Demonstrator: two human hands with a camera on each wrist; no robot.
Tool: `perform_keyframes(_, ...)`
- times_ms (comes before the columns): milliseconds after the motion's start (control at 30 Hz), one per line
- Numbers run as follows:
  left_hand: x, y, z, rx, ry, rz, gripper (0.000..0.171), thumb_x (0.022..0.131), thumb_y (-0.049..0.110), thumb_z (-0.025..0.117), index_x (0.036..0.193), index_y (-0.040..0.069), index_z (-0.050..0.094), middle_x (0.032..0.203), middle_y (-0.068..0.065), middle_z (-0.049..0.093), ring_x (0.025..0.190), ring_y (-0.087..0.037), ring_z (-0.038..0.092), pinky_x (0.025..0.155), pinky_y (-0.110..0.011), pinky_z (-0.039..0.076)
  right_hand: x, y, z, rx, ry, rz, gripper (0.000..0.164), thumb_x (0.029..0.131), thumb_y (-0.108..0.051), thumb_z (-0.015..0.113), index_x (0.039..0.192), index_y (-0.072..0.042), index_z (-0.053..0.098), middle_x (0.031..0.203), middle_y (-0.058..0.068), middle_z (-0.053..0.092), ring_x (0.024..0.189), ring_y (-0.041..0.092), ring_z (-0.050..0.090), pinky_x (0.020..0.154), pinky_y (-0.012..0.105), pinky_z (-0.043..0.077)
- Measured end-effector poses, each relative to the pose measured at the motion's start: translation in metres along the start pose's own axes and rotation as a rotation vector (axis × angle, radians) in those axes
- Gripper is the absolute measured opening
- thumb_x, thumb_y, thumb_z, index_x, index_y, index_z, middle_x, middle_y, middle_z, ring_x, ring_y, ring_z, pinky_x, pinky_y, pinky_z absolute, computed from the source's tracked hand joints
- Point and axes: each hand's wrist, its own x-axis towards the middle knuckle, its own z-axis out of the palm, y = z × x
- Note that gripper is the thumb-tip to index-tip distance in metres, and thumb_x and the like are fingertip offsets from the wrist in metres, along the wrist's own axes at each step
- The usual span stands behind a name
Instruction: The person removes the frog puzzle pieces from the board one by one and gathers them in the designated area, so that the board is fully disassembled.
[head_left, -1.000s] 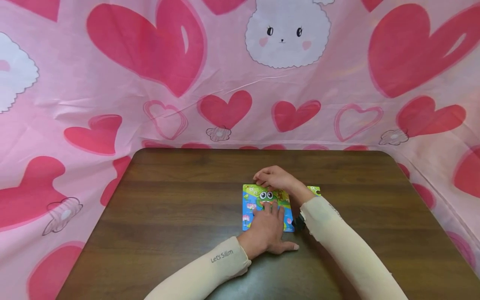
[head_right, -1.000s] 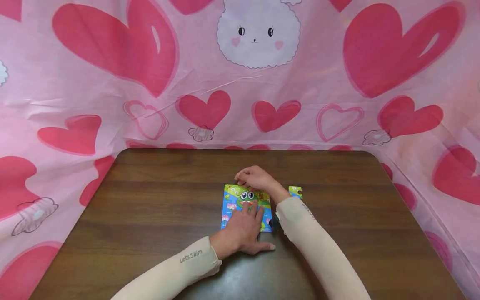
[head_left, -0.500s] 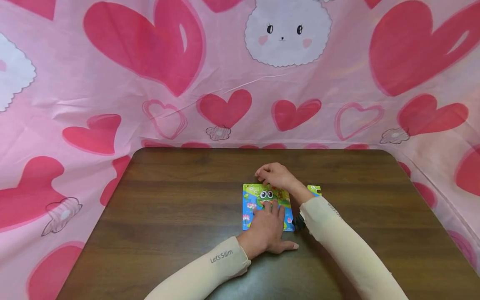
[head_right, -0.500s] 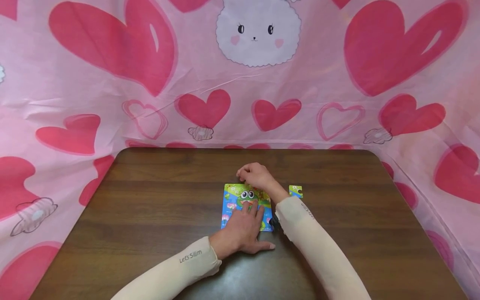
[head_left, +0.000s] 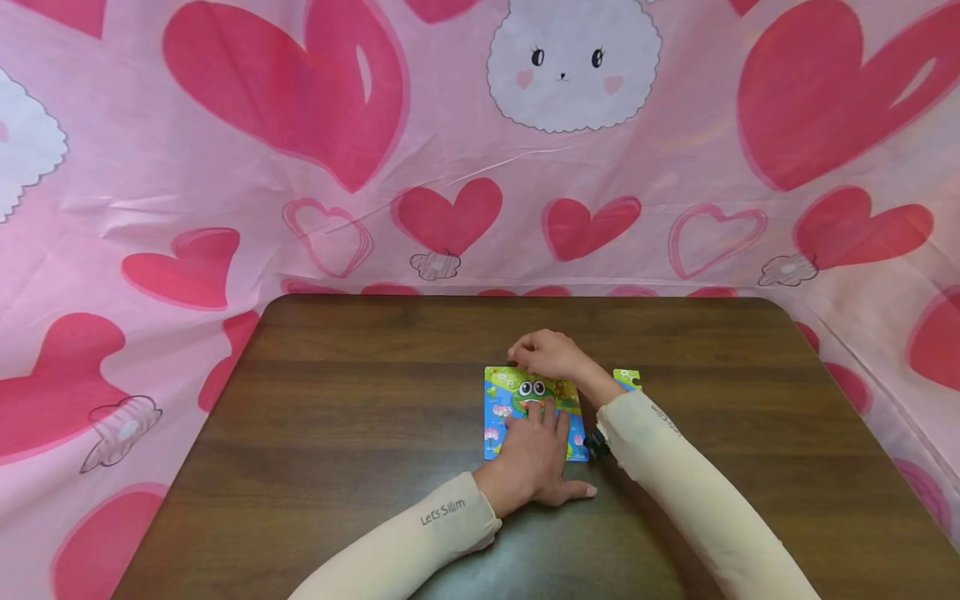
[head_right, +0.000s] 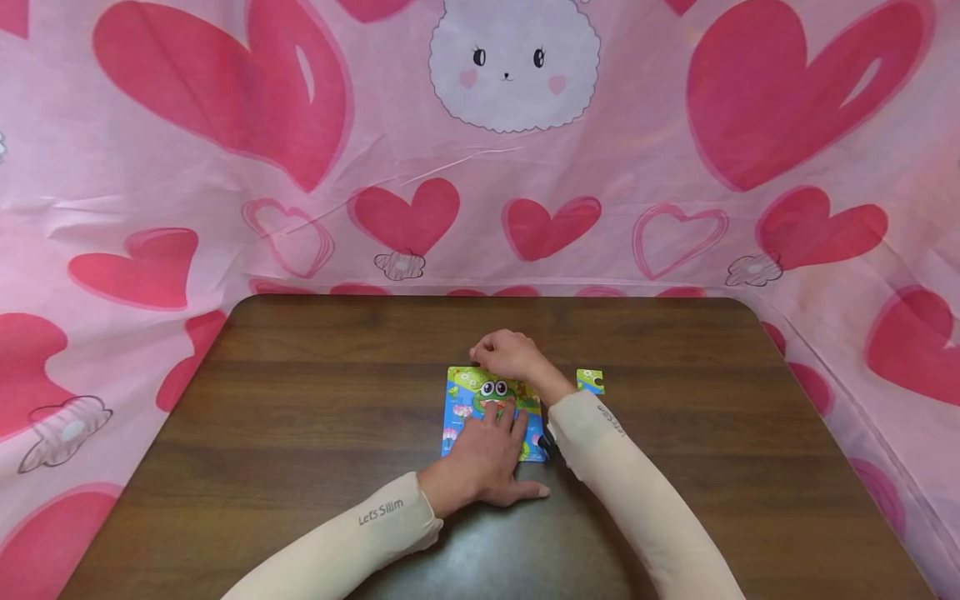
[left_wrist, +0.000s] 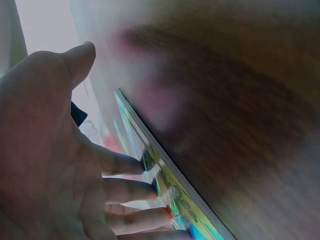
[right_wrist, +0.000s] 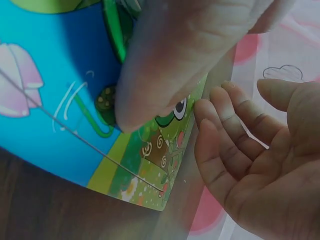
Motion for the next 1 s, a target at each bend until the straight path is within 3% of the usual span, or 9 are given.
perform_keyframes(300, 0.0005, 0.0001, 0.0018, 0.018, 0.021, 0.009, 0.109, 0.081, 0.093, 0.032, 0.158, 0.016, 0.032, 0.163, -0.009, 0.035, 0.142, -0.032, 0.042, 0.095, -0.05, 0.054, 0.0048, -0.0005, -0.0005, 0.014, 0.013, 0.015, 0.034, 0.105, -0.033, 0.052, 0.099, -0.011, 0.077, 0.124, 0.004, 0.072, 0.073, 0.017, 0.057, 0.066, 0.029, 0.044)
perform_keyframes(467, 0.002, -0.0014, 0.0012, 0.002, 0.022, 0.01, 0.109, 0.082, 0.093, 0.032, 0.158, 0.015, 0.033, 0.161, -0.01, 0.036, 0.141, -0.031, 0.042, 0.093, -0.047, 0.055, 0.0074, -0.0004, -0.0011, 0.014, -0.014, 0.007, 0.033, 0.105, -0.031, 0.051, 0.102, -0.011, 0.078, 0.124, 0.006, 0.072, 0.071, 0.016, 0.054, 0.065, 0.028, 0.044)
perform_keyframes(700, 0.0054, -0.0043, -0.0027, -0.019, 0.027, 0.011, 0.101, 0.082, 0.092, 0.034, 0.15, 0.017, 0.041, 0.149, -0.006, 0.046, 0.132, -0.024, 0.046, 0.082, -0.037, 0.057, 0.007, 0.0003, -0.0018, -0.006, -0.03, -0.002, 0.031, 0.104, -0.031, 0.054, 0.108, -0.014, 0.079, 0.119, 0.005, 0.075, 0.086, 0.015, 0.062, 0.072, 0.028, 0.046)
perform_keyframes(1000, 0.0052, -0.0046, -0.0023, -0.011, 0.032, 0.018, 0.099, 0.082, 0.092, 0.035, 0.147, 0.018, 0.044, 0.149, -0.007, 0.046, 0.13, -0.024, 0.047, 0.079, -0.036, 0.057, 0.0022, 0.005, -0.0042, 0.022, -0.059, -0.001, 0.021, 0.101, -0.024, 0.061, 0.112, -0.015, 0.077, 0.115, 0.004, 0.075, 0.099, 0.019, 0.064, 0.084, 0.034, 0.051)
